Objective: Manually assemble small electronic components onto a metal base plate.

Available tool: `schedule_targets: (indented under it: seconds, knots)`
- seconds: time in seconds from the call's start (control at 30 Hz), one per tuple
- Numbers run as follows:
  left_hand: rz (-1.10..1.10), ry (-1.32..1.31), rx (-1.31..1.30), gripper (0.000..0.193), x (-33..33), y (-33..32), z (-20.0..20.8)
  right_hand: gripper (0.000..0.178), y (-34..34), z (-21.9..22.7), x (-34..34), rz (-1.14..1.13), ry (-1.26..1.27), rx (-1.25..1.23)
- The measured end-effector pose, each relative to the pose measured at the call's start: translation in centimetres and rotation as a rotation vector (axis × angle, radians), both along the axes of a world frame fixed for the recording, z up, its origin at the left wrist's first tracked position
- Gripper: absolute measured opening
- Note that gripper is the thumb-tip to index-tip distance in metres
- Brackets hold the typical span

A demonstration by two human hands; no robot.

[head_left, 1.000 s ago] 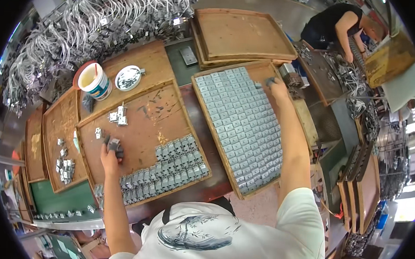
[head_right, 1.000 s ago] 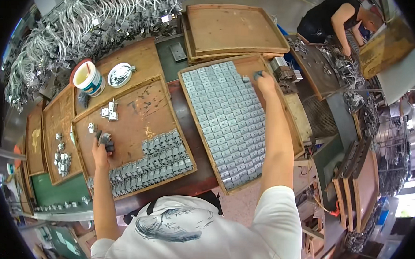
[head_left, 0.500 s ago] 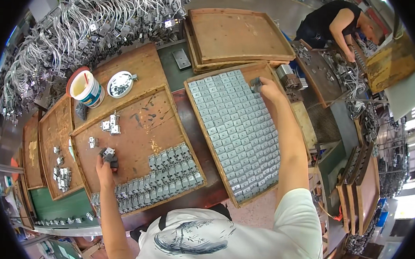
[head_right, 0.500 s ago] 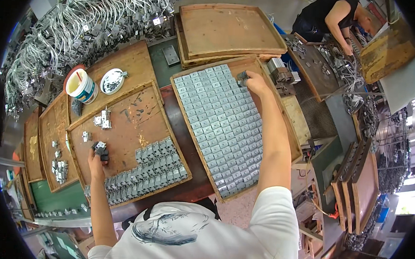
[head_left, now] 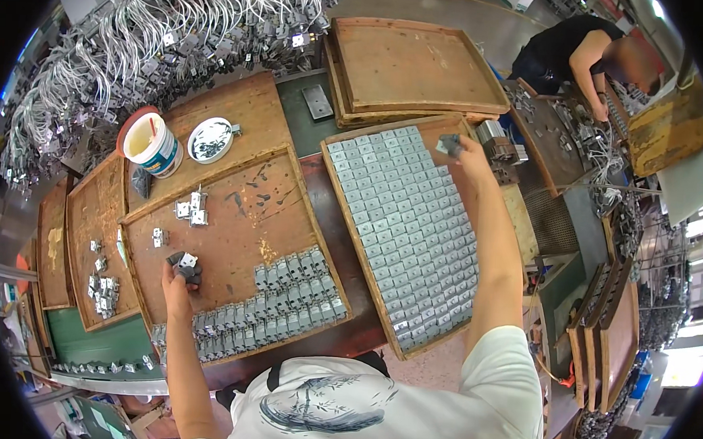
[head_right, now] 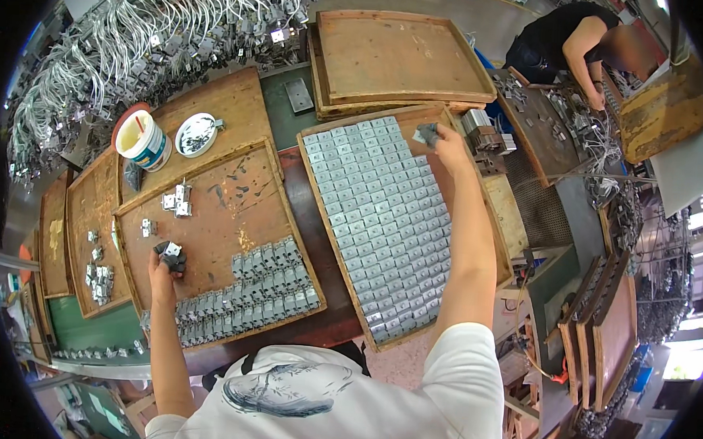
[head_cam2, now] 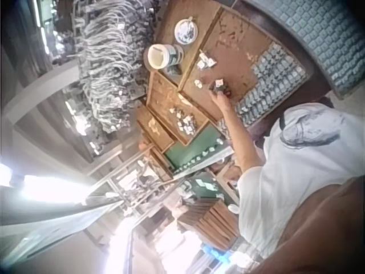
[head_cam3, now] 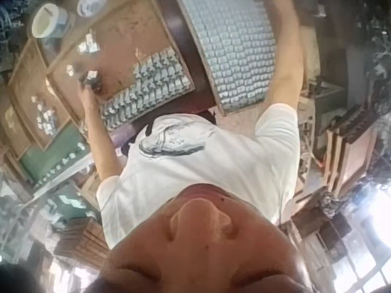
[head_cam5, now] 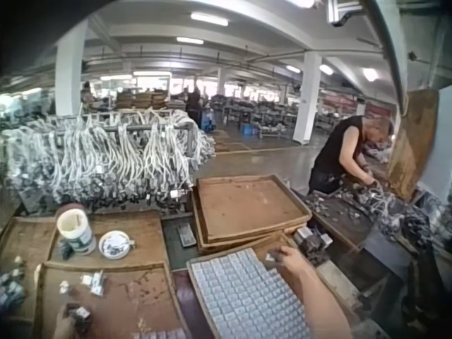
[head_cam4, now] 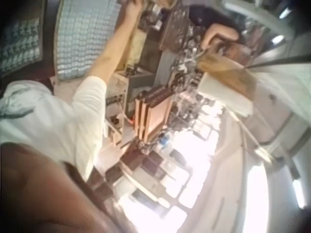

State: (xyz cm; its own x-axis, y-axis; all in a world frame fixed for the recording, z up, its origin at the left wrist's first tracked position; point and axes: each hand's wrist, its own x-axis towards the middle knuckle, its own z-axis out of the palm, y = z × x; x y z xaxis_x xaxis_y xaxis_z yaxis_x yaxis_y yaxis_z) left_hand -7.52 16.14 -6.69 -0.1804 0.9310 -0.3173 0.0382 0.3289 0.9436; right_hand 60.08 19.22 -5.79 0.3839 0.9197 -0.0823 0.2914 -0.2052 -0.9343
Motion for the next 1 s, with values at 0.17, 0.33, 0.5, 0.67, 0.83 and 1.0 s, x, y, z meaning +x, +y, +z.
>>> schedule_targets:
  seconds: [0.17,0.33,0.5,0.67,0.83,1.0]
  knots:
    - [0.023,-0.221,0.017,0.035,-0.8,-2.4,0.2,0.026,-3.3,3.7,-6.3,0.003,0.557,0.171]
    - [-0.199,-0.567,0.092,0.039,2.7,-5.1,3.1,0.036,-8.3,5.5,-15.1,0.034,0.838,0.199]
    - [-0.304,-0.611,-0.018,0.035,7.1,-6.3,4.6,0.043,-11.4,3.5,-22.6,0.097,1.126,0.219]
    - [-0.319,-0.694,-0.001,0.031,9.8,-8.2,5.5,0.029,-13.2,4.5,-29.5,0.109,0.9,0.155]
    - [-0.418,-0.363,0.191,0.032,10.5,-10.4,7.5,0.03,-14.8,6.7,-33.7,0.113,0.822,0.095]
    - [-0.48,-0.429,0.211,0.035,9.8,-11.6,9.5,0.028,-17.1,10.0,-35.6,0.449,0.307,0.002]
